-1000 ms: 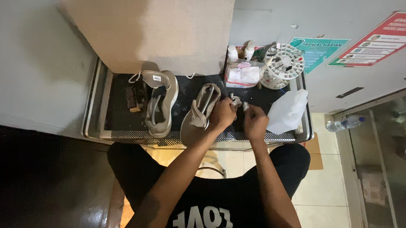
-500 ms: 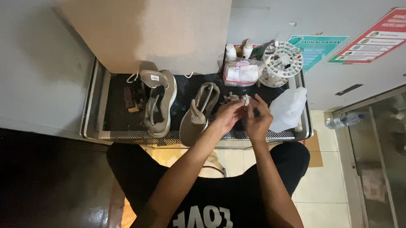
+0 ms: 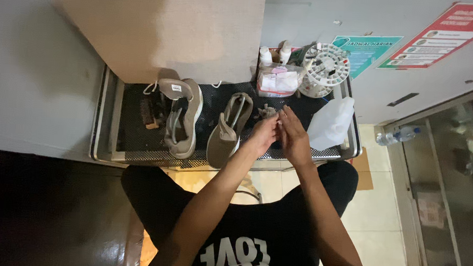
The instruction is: The person scrubs the sole of a beige sneaker with a small brush, then wipes the shoe with a white cloth. They pour liquid from a white bottle onto the brush and continue scrubbing the sole and sides of the shoe.
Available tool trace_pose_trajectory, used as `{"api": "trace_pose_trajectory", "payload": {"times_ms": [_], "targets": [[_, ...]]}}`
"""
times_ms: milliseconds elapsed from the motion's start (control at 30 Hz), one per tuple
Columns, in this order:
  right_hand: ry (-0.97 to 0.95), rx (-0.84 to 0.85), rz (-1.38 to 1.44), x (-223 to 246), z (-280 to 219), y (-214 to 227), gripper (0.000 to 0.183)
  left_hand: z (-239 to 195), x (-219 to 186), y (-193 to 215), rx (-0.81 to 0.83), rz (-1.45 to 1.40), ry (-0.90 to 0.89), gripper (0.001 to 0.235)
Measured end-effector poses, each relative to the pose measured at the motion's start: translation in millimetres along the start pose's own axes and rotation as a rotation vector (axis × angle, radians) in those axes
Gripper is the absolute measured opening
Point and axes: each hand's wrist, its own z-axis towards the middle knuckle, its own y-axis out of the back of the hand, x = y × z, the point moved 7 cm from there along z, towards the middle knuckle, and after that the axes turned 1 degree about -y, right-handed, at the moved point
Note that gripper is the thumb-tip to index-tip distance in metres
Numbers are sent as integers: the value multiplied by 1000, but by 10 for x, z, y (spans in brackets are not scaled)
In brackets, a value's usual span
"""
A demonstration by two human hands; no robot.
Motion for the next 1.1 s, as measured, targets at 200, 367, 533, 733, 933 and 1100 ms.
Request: {"api": "trace_pose_trajectory", "payload": {"times_ms": [200,367,533,733,933,1100], "targets": [[-36,18,-213,-77,-45,131,33,-72,49,-57,102,147,-22,64],[-74,-182,-88,192,165,646,39,-153,704,-453,92,-328,329,76],[-94,-364,-243,167,69,1176,24,-219,1142,-1131,377,-631,533,111],[-201,-360,-348,-209,-338,1275,18,-165,892,-1388,219,-881,465,71],[-174,-373,-266,278,-186,1348,20,-233,693,-1275,148,-832,340,50],[-24,-460,-85,718,21,1319,35,-495,137,-1171,78,-589,43,54]]}}
